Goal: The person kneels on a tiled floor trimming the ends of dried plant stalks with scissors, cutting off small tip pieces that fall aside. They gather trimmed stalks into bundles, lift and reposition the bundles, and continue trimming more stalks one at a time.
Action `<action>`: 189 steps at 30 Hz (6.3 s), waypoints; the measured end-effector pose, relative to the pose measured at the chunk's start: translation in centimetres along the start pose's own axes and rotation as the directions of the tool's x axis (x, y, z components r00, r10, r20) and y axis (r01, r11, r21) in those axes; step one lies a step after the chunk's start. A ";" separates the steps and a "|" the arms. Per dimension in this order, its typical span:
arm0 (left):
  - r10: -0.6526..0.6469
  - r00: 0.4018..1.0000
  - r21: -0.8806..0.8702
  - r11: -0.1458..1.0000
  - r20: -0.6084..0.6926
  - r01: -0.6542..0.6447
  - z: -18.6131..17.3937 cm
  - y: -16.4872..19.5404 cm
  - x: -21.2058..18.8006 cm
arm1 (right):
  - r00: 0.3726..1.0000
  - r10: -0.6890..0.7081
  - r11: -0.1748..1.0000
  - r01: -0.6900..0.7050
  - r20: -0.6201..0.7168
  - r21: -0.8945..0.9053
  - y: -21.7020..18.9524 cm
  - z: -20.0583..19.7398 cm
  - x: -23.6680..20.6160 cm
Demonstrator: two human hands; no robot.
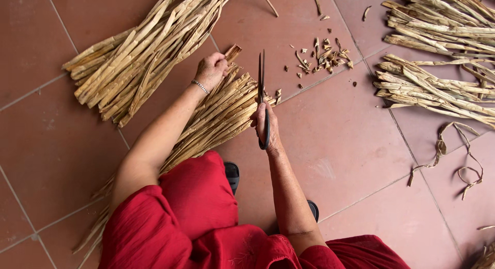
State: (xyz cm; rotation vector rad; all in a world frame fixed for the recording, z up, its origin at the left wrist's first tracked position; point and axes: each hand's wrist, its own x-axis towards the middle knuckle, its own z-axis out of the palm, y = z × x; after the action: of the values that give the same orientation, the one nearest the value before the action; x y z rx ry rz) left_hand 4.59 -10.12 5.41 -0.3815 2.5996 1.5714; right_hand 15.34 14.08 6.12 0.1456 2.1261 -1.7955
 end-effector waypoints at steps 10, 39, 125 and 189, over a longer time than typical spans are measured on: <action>-0.024 0.932 -0.273 0.953 0.361 0.130 0.0 12.4 -3.8 | 0.966 -0.250 0.967 0.252 -0.061 0.022 -4.1 -0.2 -0.3; -0.112 0.992 0.033 0.993 0.057 0.111 -3.5 7.3 3.0 | 0.931 -0.175 0.977 0.204 -0.320 0.060 -4.2 -3.3 -0.6; -0.426 0.901 0.522 0.789 0.083 0.325 1.4 -1.3 1.9 | 0.979 -0.020 0.988 0.051 -0.203 0.148 -1.0 0.2 -1.0; -0.176 0.932 -0.040 0.979 0.318 0.199 -2.6 4.5 1.2 | 0.932 -0.232 0.969 0.245 -0.279 0.015 -2.9 -0.6 0.3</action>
State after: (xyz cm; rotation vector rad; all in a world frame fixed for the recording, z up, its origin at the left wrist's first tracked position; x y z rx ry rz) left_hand 2.46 -10.67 10.27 -0.3420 2.2050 1.5228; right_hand 14.05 14.04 8.84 0.1636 2.3785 -2.0734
